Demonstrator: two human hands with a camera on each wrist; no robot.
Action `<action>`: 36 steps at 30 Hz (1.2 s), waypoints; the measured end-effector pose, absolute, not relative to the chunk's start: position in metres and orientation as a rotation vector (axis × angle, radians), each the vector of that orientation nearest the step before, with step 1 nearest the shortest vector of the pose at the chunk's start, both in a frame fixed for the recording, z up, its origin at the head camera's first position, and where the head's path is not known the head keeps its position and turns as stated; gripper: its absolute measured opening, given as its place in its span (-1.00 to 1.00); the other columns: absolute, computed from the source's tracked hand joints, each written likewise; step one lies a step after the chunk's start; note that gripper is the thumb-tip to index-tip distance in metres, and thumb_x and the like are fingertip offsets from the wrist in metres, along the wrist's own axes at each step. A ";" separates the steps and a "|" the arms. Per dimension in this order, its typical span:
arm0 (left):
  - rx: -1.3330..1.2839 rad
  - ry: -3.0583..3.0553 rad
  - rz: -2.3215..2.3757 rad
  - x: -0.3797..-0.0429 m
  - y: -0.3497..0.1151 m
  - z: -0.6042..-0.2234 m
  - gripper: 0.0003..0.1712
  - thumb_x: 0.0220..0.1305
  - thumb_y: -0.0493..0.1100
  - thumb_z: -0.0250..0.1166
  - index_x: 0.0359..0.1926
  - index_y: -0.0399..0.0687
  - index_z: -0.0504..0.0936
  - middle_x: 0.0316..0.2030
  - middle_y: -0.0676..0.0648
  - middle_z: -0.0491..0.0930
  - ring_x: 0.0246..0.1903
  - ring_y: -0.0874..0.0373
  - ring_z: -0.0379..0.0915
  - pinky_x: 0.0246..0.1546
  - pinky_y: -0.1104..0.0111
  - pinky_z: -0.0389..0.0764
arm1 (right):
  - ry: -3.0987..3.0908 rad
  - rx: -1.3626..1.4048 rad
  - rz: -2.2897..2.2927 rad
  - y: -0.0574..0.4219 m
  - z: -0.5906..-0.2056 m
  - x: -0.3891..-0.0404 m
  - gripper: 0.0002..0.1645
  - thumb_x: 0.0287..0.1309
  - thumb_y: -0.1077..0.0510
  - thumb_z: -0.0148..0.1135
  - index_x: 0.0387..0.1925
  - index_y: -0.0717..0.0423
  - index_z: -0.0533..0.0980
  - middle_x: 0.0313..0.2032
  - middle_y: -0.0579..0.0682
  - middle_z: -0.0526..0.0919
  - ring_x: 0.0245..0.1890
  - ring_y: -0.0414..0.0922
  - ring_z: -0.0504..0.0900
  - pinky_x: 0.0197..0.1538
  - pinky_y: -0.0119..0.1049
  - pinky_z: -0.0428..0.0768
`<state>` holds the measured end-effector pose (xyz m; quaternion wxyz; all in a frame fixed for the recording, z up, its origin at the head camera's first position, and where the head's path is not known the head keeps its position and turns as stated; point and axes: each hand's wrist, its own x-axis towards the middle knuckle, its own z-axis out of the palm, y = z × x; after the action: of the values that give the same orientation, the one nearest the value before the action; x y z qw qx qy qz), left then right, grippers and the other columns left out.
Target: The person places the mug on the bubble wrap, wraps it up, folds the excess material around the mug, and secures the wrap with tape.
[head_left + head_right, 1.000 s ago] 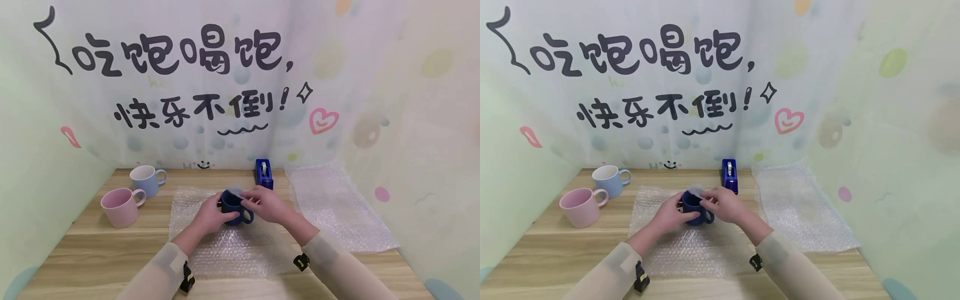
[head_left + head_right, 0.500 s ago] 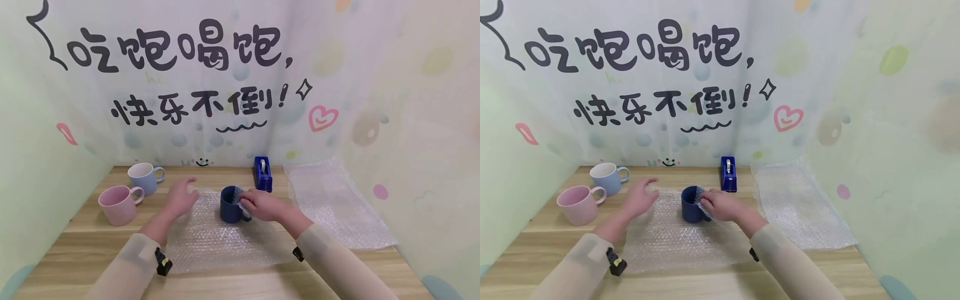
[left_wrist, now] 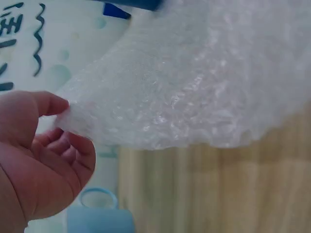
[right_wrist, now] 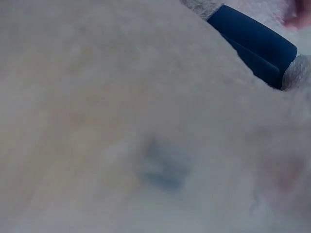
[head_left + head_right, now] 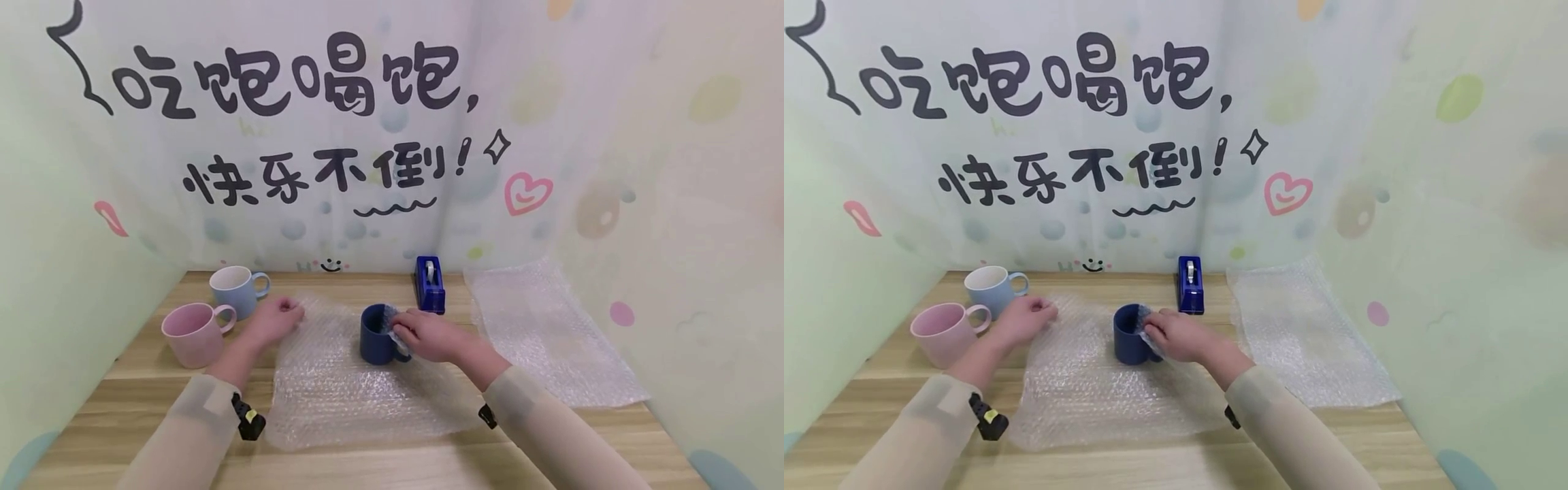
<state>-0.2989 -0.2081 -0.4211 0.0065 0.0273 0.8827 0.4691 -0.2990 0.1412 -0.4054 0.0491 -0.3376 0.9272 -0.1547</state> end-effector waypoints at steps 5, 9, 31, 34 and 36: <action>0.295 2.677 1.555 -0.300 -0.174 -0.403 -0.77 0.62 -0.09 0.24 -0.06 -0.19 0.65 -0.19 -0.20 0.82 -0.35 0.12 0.65 -0.41 0.37 0.57 | 2.815 -0.991 -0.514 0.143 -0.406 -0.299 -0.60 0.74 0.05 -0.02 0.30 0.07 0.62 0.10 0.02 0.71 0.09 -0.07 0.67 0.24 0.02 0.71; 0.437 2.628 1.606 -0.294 -0.139 -0.396 -0.78 0.59 -0.08 0.33 -0.08 -0.16 0.66 -0.38 -0.06 0.69 -0.46 0.17 0.54 -0.47 0.38 0.56 | 2.825 -1.011 -0.501 0.144 -0.408 -0.301 -0.61 0.73 0.05 0.00 0.29 0.07 0.63 0.08 0.01 0.71 0.07 -0.08 0.68 0.21 0.00 0.72; 1.046 2.857 0.619 -0.295 -0.109 -0.415 -0.55 0.53 -0.15 0.03 0.16 -0.07 0.79 0.12 -0.07 0.74 0.33 -0.20 0.31 0.34 -0.19 0.30 | 2.865 -1.161 -0.415 0.143 -0.408 -0.304 -0.65 0.74 0.11 -0.01 0.25 0.09 0.62 0.09 0.04 0.73 0.13 -0.02 0.72 0.22 -0.01 0.74; 1.037 2.870 0.669 -0.293 -0.103 -0.417 -0.62 0.49 -0.16 0.06 0.03 -0.05 0.81 -0.04 -0.02 0.75 0.21 -0.15 0.33 0.23 -0.09 0.34 | 2.858 -1.148 -0.408 0.143 -0.406 -0.305 -0.66 0.74 0.16 -0.02 0.23 0.09 0.63 0.11 0.04 0.72 0.16 0.00 0.72 0.26 0.00 0.72; 0.982 2.858 0.714 -0.292 -0.101 -0.417 -0.66 0.48 -0.15 0.10 0.04 0.03 0.78 -0.05 -0.03 0.69 0.15 -0.10 0.32 0.16 -0.01 0.38 | 2.846 -1.106 -0.419 0.143 -0.405 -0.305 -0.66 0.75 0.16 -0.04 0.24 0.06 0.62 0.12 0.03 0.70 0.17 -0.01 0.71 0.27 0.01 0.71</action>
<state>-0.2924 -0.1013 -0.4166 0.0180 0.3162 0.9202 0.2300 -0.3046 0.1428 -0.4049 0.0297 -0.3588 0.9230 -0.1359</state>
